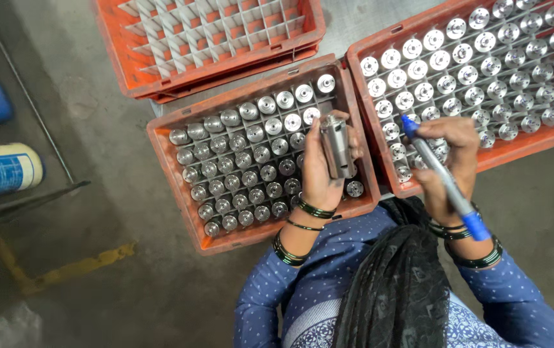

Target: The person picks up small cylindrical metal parts from a crate, marks them with a blue marker, and places them back. They also move crates of parts around the workspace.

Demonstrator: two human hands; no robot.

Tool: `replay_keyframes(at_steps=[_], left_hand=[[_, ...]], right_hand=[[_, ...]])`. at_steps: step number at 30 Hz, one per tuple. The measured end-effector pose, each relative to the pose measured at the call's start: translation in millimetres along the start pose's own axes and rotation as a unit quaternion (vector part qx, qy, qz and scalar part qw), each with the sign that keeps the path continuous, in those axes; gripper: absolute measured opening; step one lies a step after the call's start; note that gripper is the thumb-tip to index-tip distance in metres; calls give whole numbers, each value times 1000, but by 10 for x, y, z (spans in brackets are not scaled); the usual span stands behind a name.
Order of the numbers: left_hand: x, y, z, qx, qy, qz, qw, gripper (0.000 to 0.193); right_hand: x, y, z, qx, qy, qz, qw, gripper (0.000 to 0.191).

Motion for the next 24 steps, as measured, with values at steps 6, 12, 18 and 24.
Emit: replay_keyframes(at_steps=[6,12,18,24], left_hand=[[-206,305,48,34,19,-12,999,54],[-302,339,46,12,-31,-62,998,40],[-233,82,78,-78,45,-112,990,41],[-197,96,152,-71,97,-183,976,33]], right_hand=[[-48,292,209,57,-11,71,996,26],[-226,360,306,33,44,-52,997,23],[-81,416,298,69,-1,50,996,19],[65,466,56,76,-89,152,981,21]])
Point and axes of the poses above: each hand's wrist, its own z-axis away from the middle knuckle, its own y-axis out of the palm, x = y × z, the point moved 4 cm from there along -z, towards the middle knuckle, and after that the axes turned 12 degrees about x, right-handed, at the moved point
